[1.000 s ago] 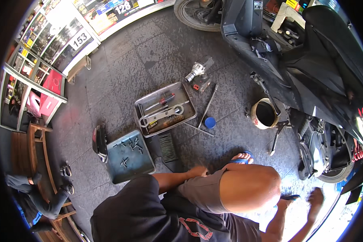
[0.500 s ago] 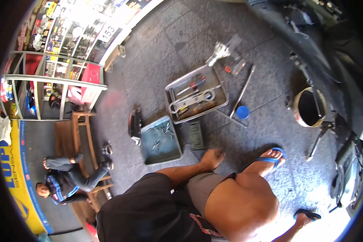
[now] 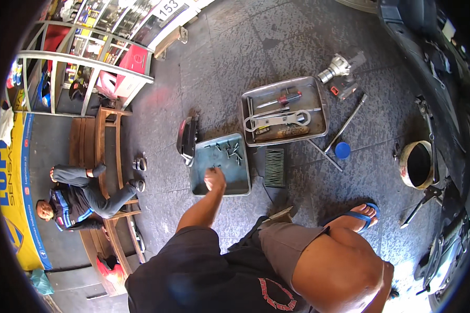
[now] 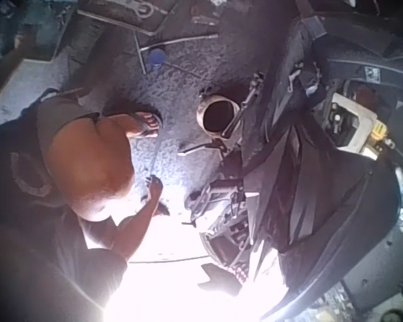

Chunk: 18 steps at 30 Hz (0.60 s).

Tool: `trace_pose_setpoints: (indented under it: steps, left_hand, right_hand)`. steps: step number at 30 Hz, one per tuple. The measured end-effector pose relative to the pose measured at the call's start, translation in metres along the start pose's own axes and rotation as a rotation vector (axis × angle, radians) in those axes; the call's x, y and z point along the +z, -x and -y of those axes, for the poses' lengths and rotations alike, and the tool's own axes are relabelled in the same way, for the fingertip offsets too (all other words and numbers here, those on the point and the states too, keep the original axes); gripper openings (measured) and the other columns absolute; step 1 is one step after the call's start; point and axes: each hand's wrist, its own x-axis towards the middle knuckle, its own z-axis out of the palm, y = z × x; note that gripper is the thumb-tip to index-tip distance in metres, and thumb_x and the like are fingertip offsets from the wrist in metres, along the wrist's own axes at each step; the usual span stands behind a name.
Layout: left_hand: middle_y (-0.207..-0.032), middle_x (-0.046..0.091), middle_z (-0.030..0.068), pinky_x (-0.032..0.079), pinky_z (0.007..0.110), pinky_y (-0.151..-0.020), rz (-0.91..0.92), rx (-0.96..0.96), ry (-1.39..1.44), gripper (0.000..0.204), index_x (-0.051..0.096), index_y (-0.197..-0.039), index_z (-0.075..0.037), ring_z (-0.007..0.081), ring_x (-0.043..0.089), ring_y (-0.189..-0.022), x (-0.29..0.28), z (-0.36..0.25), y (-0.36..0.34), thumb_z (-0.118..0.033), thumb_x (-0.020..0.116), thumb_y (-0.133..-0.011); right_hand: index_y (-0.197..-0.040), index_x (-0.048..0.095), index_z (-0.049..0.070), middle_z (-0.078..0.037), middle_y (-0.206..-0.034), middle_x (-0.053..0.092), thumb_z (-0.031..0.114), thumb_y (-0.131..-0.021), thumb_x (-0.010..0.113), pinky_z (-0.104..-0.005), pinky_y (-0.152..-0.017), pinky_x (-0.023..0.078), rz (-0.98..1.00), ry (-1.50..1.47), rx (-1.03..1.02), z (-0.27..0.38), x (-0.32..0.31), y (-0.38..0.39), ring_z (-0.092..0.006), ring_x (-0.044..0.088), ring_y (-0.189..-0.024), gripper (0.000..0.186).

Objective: The person installs metal rollers into a component by hand, fits the engine cover onto the motorcycle, and tightens the bolts using a T-handle wrench.

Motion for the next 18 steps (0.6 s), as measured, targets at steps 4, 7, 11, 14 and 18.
trace_pose_setpoints:
  steps: [4, 7, 11, 14, 18]
  left_hand:
    - [-0.111, 0.057, 0.0181, 0.050, 0.050, -0.081, -0.454, -0.377, -0.103, 0.066, 0.053, -0.110, -0.006, 0.0369, 0.059, -0.099, 0.020, 0.007, -0.090, -0.057, 0.072, -0.072]
    - [-0.125, 0.051, 0.0208, 0.048, 0.059, -0.084, -0.323, -0.463, -0.101, 0.106, 0.042, -0.131, -0.007, 0.0427, 0.053, -0.111, 0.005, 0.013, -0.143, -0.072, 0.078, -0.056]
    - [-0.144, 0.045, 0.0216, 0.046, 0.052, -0.099, 0.133, -0.479, 0.252, 0.121, 0.032, -0.147, -0.004, 0.0392, 0.047, -0.129, -0.010, 0.014, -0.176, -0.070, 0.080, -0.058]
    - [-0.130, 0.057, 0.0223, 0.049, 0.048, -0.097, 0.126, -0.473, 0.323, 0.111, 0.043, -0.141, -0.006, 0.0393, 0.055, -0.121, -0.007, 0.008, -0.181, -0.074, 0.075, -0.059]
    - [-0.116, 0.065, 0.0220, 0.050, 0.047, -0.094, -0.101, -0.344, 0.151, 0.096, 0.049, -0.132, -0.006, 0.0388, 0.062, -0.110, 0.007, -0.025, -0.184, -0.076, 0.066, -0.068]
  right_hand:
    - [-0.097, 0.063, 0.012, -0.004, -0.070, 0.064, 0.031, -0.088, 0.060, -0.0253, -0.044, 0.041, -0.203, 0.044, -0.002, 0.023, -0.062, 0.019, -0.0112, 0.057, -0.052, 0.021]
    - [-0.119, 0.062, -0.001, -0.010, -0.106, 0.068, 0.020, -0.096, 0.060, -0.0267, -0.069, 0.053, -0.084, -0.085, -0.007, 0.037, -0.087, 0.045, -0.0154, 0.064, -0.084, 0.031]
    - [-0.098, 0.062, 0.009, -0.004, -0.070, 0.061, 0.031, -0.091, 0.058, -0.0261, -0.044, 0.039, -0.350, 0.072, -0.159, 0.066, -0.071, 0.084, -0.0106, 0.052, -0.050, 0.024]
    - [-0.098, 0.063, 0.006, -0.005, -0.071, 0.062, 0.028, -0.092, 0.057, -0.0258, -0.047, 0.041, -0.427, 0.195, -0.348, 0.094, -0.025, 0.112, -0.0113, 0.054, -0.053, 0.024]
    - [-0.098, 0.063, 0.005, -0.005, -0.071, 0.062, 0.028, -0.092, 0.057, -0.0258, -0.047, 0.042, -0.350, 0.237, -0.395, 0.126, 0.040, 0.121, -0.0114, 0.055, -0.053, 0.024]
